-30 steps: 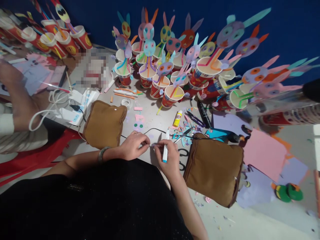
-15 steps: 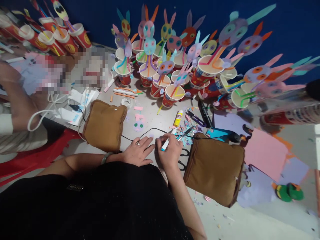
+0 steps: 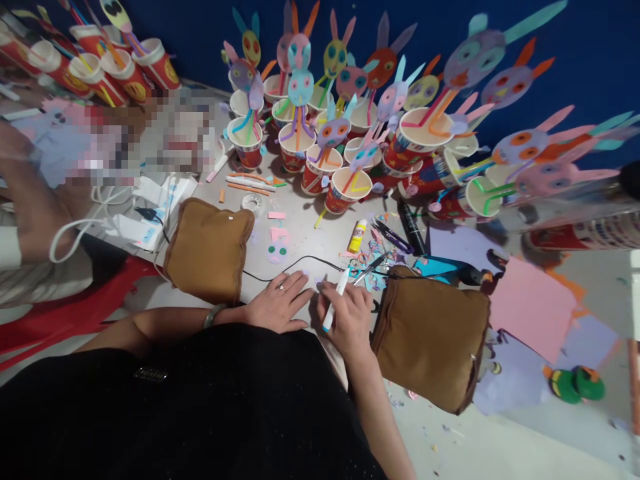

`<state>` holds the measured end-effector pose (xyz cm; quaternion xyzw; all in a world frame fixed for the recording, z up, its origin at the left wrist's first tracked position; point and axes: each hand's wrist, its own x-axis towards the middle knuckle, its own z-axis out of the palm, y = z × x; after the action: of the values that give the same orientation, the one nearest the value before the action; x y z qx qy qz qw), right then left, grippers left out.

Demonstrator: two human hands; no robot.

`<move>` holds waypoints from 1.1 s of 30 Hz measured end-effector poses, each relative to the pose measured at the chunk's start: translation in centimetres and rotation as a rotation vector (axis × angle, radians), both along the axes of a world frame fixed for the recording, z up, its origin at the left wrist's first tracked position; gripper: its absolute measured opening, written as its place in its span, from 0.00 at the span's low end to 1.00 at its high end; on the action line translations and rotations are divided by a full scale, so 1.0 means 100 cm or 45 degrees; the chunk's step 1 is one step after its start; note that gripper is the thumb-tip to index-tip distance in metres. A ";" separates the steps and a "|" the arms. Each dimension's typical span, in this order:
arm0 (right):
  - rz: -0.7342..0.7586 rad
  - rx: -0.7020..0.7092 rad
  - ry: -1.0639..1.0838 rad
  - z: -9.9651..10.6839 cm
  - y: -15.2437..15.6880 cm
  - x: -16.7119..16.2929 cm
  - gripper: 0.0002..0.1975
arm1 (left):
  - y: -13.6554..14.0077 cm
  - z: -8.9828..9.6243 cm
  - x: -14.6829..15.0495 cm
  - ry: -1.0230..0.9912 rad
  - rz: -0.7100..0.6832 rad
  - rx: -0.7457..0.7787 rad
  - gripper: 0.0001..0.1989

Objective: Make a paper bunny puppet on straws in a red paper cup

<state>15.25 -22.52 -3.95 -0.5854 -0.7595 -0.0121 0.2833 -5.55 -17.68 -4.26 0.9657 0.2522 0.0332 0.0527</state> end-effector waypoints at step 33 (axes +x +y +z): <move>-0.067 -0.117 0.020 -0.012 -0.005 -0.018 0.08 | 0.005 -0.010 0.001 -0.060 -0.076 -0.052 0.37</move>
<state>13.44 -23.03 -5.12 -0.6175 -0.7415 0.0199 0.2618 -5.47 -17.20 -5.22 0.9705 0.2224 0.0493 0.0792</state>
